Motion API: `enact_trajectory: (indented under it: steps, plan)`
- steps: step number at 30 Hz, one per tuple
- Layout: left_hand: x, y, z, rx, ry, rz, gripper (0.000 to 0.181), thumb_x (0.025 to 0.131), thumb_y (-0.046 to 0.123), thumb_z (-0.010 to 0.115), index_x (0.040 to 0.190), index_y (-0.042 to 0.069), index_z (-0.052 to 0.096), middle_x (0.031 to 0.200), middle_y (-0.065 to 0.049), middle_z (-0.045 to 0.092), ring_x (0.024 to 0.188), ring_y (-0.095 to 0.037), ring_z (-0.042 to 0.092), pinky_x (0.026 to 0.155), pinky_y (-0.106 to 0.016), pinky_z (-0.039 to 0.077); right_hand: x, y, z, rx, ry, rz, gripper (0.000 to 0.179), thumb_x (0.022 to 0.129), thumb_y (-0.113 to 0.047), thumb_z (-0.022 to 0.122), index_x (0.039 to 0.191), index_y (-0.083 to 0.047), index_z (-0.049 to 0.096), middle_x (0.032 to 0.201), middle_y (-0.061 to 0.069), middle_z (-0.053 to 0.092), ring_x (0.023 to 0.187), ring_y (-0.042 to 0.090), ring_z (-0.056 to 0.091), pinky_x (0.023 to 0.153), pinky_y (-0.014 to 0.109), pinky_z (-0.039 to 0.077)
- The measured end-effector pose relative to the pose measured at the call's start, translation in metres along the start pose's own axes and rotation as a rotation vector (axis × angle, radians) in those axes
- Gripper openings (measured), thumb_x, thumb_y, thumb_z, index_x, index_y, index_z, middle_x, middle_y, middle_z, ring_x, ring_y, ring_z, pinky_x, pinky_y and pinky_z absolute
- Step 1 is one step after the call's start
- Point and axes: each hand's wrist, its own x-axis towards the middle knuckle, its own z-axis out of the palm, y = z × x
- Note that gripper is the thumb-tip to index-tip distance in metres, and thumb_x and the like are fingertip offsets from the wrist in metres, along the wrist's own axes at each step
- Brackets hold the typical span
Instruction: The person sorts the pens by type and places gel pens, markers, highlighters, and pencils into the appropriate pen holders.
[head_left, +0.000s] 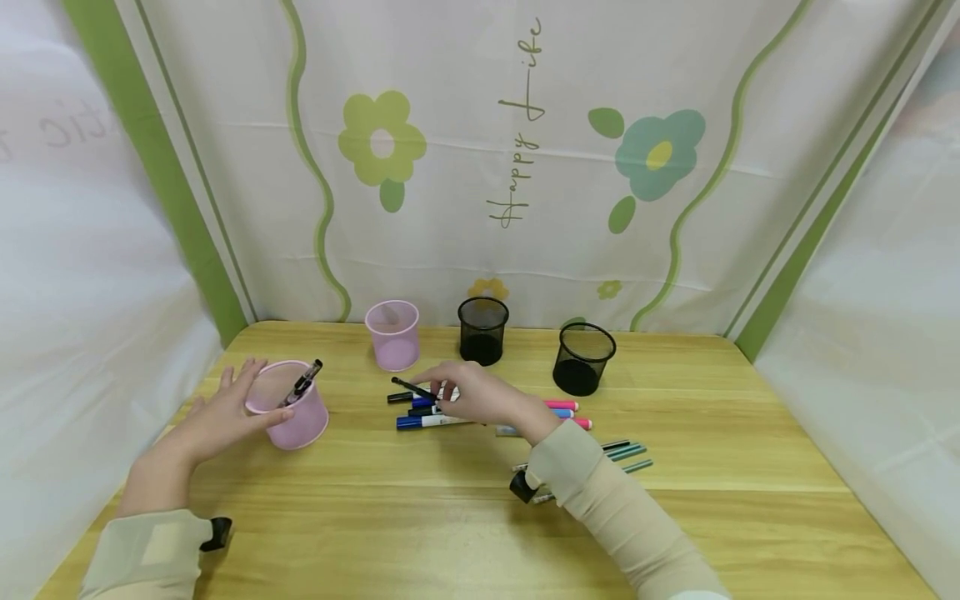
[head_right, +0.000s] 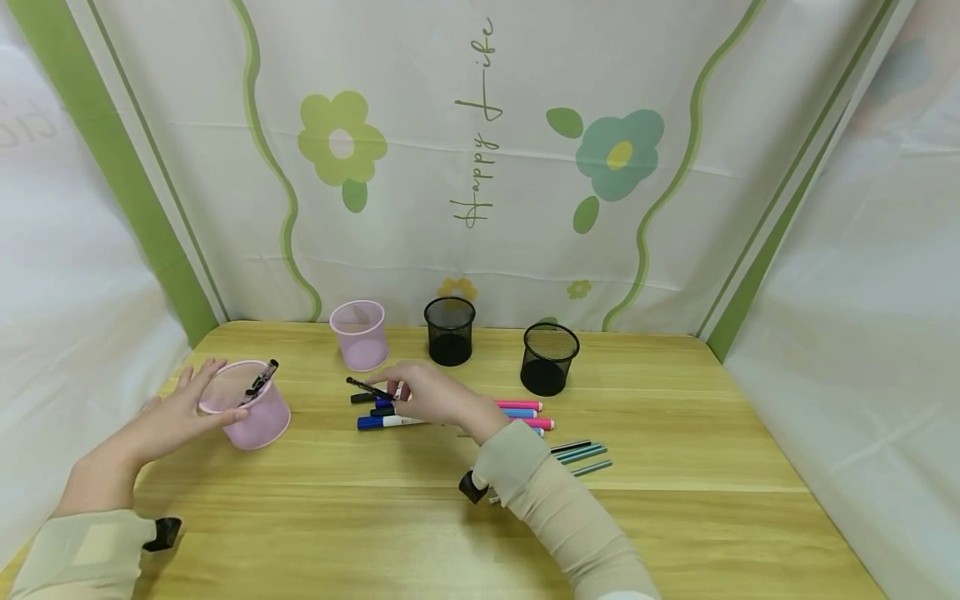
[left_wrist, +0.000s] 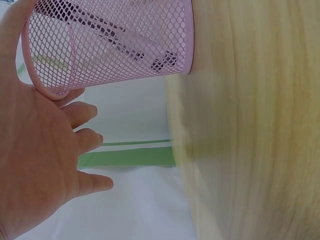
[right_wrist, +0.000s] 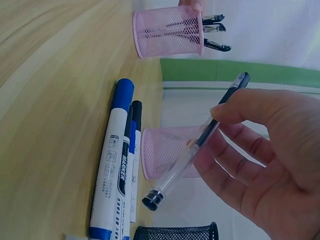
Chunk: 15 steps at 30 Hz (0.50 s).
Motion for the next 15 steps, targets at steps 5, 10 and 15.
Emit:
enact_trajectory:
  steps: [5, 10, 15]
  plan:
    - [0.0, -0.001, 0.0, -0.002, 0.002, 0.002, 0.108, 0.096, 0.055, 0.064, 0.164, 0.002, -0.002, 0.165, -0.032, -0.008, 0.147, -0.056, -0.018, 0.1, -0.085, -0.011, 0.008, 0.001, 0.002, 0.046, 0.048, -0.006, 0.049, 0.096, 0.004, 0.065, 0.143, -0.009, 0.062, 0.104, 0.003, 0.064, 0.091, 0.013, 0.066, 0.076, 0.022, 0.055]
    - [0.001, -0.003, 0.001, -0.006, -0.003, 0.003, 0.108, 0.097, 0.055, 0.063, 0.164, 0.002, -0.003, 0.165, -0.032, -0.01, 0.146, -0.057, -0.018, 0.1, -0.084, -0.012, 0.017, 0.0, 0.007, 0.104, 0.11, -0.001, 0.05, 0.097, 0.004, 0.064, 0.145, -0.007, 0.058, 0.107, 0.005, 0.065, 0.095, 0.016, 0.065, 0.075, 0.021, 0.055]
    - [0.002, -0.004, 0.001, -0.011, -0.002, 0.003, 0.108, 0.097, 0.055, 0.063, 0.164, 0.004, -0.004, 0.165, -0.031, -0.011, 0.146, -0.056, -0.018, 0.1, -0.084, -0.013, 0.027, -0.004, 0.013, 0.193, 0.188, 0.012, 0.051, 0.097, 0.004, 0.063, 0.146, -0.007, 0.057, 0.109, 0.008, 0.063, 0.098, 0.019, 0.065, 0.077, 0.022, 0.056]
